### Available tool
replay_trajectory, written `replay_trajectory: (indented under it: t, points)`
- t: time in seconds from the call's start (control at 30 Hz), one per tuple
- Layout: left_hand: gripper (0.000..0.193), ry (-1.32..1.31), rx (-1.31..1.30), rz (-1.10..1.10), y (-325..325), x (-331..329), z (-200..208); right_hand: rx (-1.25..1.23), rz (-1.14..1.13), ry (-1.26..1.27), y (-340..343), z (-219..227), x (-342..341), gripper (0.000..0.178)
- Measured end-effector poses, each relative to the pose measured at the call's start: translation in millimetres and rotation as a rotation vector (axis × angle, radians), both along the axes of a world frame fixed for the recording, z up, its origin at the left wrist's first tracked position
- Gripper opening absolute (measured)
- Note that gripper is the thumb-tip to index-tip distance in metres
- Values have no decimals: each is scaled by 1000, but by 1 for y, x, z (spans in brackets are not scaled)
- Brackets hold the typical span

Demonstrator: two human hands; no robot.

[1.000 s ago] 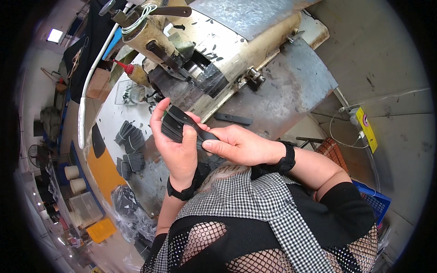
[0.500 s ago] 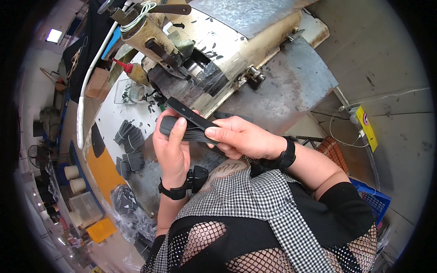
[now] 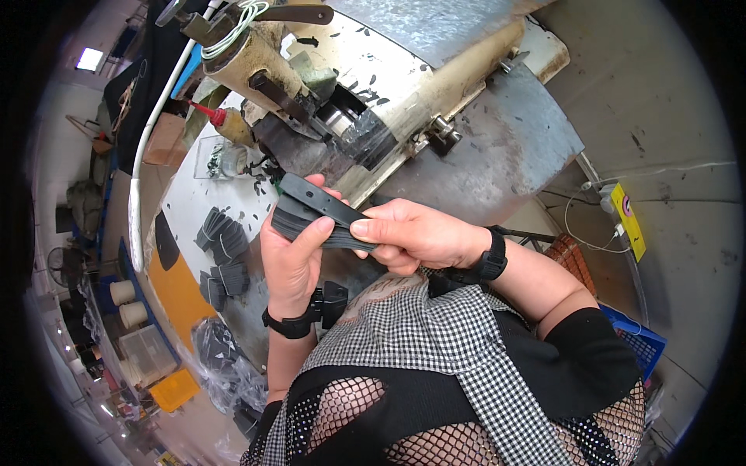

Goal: Using an industrial sewing machine to stitch together black shoe upper components.

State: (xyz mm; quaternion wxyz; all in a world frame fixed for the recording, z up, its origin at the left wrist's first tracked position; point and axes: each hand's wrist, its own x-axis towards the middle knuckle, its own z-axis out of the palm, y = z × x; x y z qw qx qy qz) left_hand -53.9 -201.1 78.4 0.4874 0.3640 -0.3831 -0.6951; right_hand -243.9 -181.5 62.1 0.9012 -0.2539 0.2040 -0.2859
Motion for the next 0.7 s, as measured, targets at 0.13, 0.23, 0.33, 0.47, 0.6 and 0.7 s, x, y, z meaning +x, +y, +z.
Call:
replay_trajectory:
  t: [0.13, 0.23, 0.33, 0.47, 0.6, 0.7]
  points:
    - [42, -1, 44, -25, -5, 0, -1, 35, 33, -14, -7, -4, -1, 33]
    - [37, -62, 52, -6, -6, 0, -3, 49, 32, 27, -7, -10, 1, 33]
    - [28, -127, 37, 61, -4, -6, -3, -124, 18, 189, -5, -8, 5, 33]
    - [30, -273, -98, 93, -2, -11, -1, -122, 39, 160, -6, -6, 4, 32]
    - [44, -386, -222, 182, 4, -23, -5, -150, 35, 231, -4, -6, 2, 31]
    - [45, -488, -207, 49, 0, -18, 2, -308, 15, 371, -2, -4, 1, 32]
